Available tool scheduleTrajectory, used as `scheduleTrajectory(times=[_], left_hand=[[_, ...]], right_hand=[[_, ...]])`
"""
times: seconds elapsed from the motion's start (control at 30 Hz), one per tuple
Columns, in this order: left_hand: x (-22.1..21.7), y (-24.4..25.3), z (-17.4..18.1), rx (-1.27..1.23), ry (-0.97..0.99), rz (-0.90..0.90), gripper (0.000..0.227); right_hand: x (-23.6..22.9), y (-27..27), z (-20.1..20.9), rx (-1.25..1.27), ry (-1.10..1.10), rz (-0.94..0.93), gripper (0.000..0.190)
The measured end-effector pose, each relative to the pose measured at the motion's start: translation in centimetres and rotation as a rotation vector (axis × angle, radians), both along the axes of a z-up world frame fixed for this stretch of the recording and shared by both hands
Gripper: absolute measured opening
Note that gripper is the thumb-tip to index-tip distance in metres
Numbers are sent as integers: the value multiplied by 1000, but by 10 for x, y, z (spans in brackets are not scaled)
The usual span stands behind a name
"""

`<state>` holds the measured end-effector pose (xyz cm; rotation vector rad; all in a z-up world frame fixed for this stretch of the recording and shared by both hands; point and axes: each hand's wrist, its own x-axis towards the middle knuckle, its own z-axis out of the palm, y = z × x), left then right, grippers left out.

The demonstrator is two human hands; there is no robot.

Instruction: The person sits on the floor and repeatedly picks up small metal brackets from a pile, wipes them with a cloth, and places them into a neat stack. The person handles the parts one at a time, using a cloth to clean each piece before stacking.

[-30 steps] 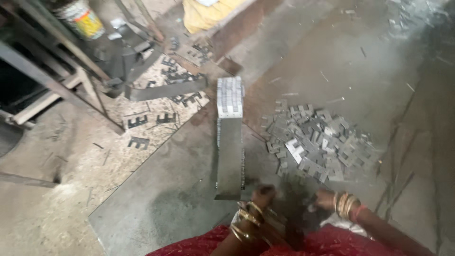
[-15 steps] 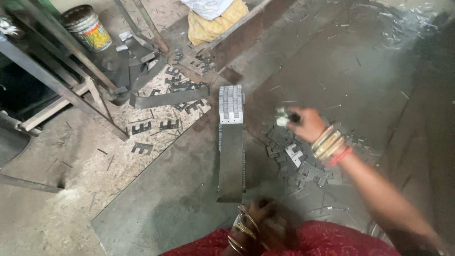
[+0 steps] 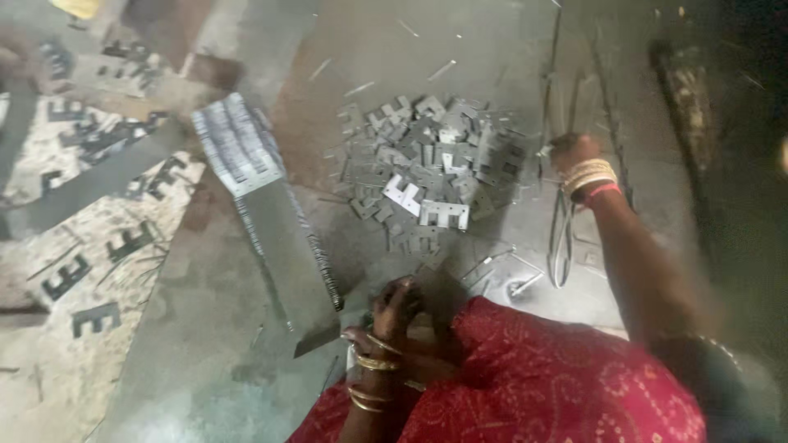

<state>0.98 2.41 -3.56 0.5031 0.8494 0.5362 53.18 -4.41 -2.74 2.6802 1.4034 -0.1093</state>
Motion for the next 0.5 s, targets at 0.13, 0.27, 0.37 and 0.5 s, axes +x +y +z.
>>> scheduleTrajectory(times=[0.13, 0.27, 0.37, 0.5], left_hand=[[12, 1, 14, -67, 21, 21, 33], [35, 2, 16, -127, 91, 87, 26], [44, 7, 13, -113, 119, 33, 26], [46, 3, 11, -148, 84, 26, 24]], right_hand=[[1, 13, -1, 566, 305, -146, 31], [5, 36, -2, 429, 225, -148, 29], [18, 73, -3, 443, 234, -77, 33], [24, 91, -7, 184, 231, -37, 57]])
